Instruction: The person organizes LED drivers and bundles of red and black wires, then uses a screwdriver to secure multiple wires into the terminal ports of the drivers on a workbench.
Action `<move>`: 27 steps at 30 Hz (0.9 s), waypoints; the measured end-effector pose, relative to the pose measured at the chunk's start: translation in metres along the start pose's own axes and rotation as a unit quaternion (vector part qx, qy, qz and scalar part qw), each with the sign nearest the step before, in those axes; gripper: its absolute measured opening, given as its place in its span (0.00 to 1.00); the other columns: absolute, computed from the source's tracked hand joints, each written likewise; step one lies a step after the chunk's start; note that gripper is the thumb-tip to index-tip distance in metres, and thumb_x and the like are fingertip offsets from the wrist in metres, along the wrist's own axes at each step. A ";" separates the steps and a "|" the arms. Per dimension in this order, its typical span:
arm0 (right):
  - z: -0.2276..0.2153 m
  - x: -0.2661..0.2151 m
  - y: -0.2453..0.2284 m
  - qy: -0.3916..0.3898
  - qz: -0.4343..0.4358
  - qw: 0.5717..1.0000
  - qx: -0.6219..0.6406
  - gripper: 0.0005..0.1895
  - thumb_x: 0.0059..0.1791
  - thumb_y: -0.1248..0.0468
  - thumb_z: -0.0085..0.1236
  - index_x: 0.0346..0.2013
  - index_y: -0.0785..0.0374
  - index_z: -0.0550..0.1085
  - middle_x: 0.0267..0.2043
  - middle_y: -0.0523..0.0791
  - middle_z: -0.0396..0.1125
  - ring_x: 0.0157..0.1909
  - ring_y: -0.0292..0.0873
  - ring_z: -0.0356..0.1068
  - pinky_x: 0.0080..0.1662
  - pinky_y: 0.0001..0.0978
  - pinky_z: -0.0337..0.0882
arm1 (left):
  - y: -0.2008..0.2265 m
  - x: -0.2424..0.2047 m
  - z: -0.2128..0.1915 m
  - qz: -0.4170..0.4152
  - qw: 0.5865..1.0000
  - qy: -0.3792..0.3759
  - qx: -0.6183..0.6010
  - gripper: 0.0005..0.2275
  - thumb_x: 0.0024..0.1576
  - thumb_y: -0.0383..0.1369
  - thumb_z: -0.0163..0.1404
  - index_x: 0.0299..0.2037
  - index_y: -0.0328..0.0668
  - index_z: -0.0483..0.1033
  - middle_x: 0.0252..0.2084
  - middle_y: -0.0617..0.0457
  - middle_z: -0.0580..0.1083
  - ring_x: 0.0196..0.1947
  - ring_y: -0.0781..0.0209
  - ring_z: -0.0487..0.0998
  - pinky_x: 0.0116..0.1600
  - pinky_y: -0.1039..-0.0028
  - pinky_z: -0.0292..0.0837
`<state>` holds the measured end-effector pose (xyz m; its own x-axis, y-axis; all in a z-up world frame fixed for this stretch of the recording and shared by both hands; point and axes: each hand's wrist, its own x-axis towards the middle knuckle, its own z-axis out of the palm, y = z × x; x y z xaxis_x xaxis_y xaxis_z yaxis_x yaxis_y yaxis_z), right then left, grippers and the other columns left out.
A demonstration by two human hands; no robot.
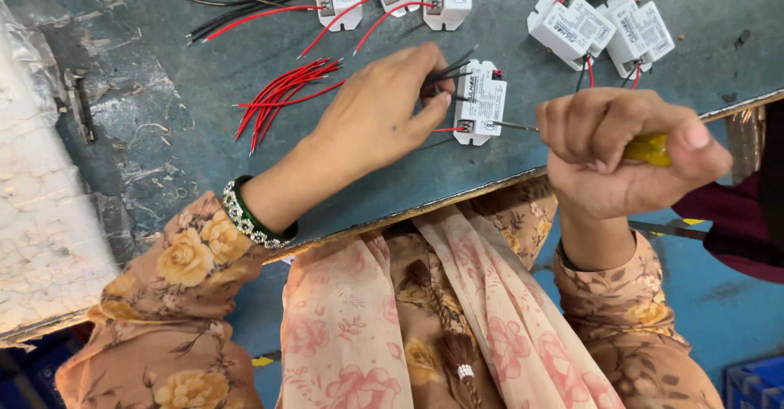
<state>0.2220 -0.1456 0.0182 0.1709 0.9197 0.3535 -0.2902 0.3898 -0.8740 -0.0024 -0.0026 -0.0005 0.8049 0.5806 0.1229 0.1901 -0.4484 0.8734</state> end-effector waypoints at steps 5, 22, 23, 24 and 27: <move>0.008 -0.003 -0.004 0.014 0.053 0.998 -0.001 0.32 0.55 0.40 0.28 0.16 0.59 0.54 0.10 0.41 0.46 0.14 0.36 0.36 0.22 0.33 0.44 | 0.004 -0.007 -0.002 -0.031 0.999 -0.019 0.023 0.07 0.56 0.32 0.53 0.38 0.37 0.74 0.35 0.48 0.75 0.33 0.50 0.80 0.38 0.60 0.73; 0.015 -0.002 0.007 0.018 0.062 0.998 0.003 0.33 0.56 0.40 0.29 0.16 0.60 0.54 0.10 0.41 0.46 0.14 0.36 0.37 0.21 0.33 0.44 | 0.005 -0.014 -0.001 -0.001 0.993 0.014 0.115 0.07 0.54 0.34 0.56 0.37 0.43 0.73 0.33 0.51 0.75 0.32 0.45 0.79 0.33 0.54 0.71; 0.015 -0.002 0.007 0.018 0.062 0.998 0.004 0.33 0.56 0.40 0.29 0.16 0.60 0.54 0.10 0.41 0.46 0.13 0.36 0.37 0.21 0.33 0.44 | 0.005 -0.014 0.000 0.001 0.993 0.017 0.117 0.07 0.55 0.34 0.56 0.37 0.43 0.73 0.33 0.51 0.74 0.32 0.45 0.79 0.33 0.54 0.71; 0.016 -0.001 0.008 0.018 0.063 0.998 0.004 0.32 0.56 0.41 0.29 0.16 0.60 0.55 0.10 0.41 0.47 0.13 0.36 0.37 0.21 0.33 0.45 | 0.006 -0.014 0.000 0.003 0.993 0.020 0.119 0.07 0.55 0.34 0.57 0.37 0.43 0.73 0.33 0.51 0.74 0.32 0.45 0.79 0.33 0.54 0.71; 0.018 0.000 0.007 0.016 0.058 0.998 0.001 0.33 0.56 0.41 0.29 0.16 0.60 0.55 0.10 0.41 0.46 0.13 0.36 0.37 0.21 0.33 0.45 | 0.007 -0.015 0.000 0.001 0.992 0.020 0.124 0.08 0.55 0.34 0.57 0.37 0.42 0.73 0.34 0.50 0.74 0.32 0.45 0.79 0.32 0.55 0.71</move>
<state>0.2024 -0.1415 0.0179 0.1657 0.9566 0.2399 -0.3121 0.2816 -0.9074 -0.0127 -0.0145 0.0041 0.7840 0.6030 0.1473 0.3240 -0.6000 0.7315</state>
